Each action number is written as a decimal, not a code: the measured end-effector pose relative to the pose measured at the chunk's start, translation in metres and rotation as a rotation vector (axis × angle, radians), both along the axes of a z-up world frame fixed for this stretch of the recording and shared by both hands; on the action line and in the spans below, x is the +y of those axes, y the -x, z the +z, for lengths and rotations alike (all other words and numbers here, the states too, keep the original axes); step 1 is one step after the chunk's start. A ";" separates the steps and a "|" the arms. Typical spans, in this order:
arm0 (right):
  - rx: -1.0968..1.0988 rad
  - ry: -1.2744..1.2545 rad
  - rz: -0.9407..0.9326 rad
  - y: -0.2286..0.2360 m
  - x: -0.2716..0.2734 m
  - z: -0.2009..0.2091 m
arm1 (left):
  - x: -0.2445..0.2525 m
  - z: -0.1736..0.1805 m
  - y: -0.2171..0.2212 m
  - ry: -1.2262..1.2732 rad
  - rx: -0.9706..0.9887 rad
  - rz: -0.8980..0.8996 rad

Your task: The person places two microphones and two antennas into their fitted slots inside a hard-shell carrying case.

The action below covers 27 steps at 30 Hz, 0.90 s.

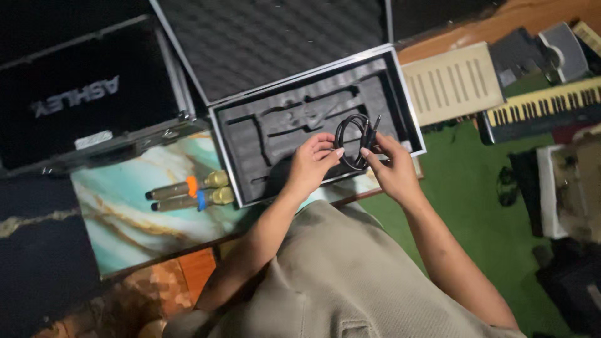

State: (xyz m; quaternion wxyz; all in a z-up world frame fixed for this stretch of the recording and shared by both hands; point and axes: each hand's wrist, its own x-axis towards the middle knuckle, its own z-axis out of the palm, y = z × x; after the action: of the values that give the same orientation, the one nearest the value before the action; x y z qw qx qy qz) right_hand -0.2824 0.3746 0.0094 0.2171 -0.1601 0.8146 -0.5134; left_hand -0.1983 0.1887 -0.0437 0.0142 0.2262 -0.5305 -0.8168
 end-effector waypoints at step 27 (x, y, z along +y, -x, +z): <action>0.182 -0.172 0.368 -0.071 -0.216 -0.098 | -0.166 -0.030 -0.125 0.860 -0.372 0.267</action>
State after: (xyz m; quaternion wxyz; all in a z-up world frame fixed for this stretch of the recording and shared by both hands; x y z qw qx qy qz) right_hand -0.2110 0.1588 -0.0888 0.2455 -0.3328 0.8288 -0.3770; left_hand -0.0730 0.0229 -0.0733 0.1161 0.4080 -0.7798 -0.4604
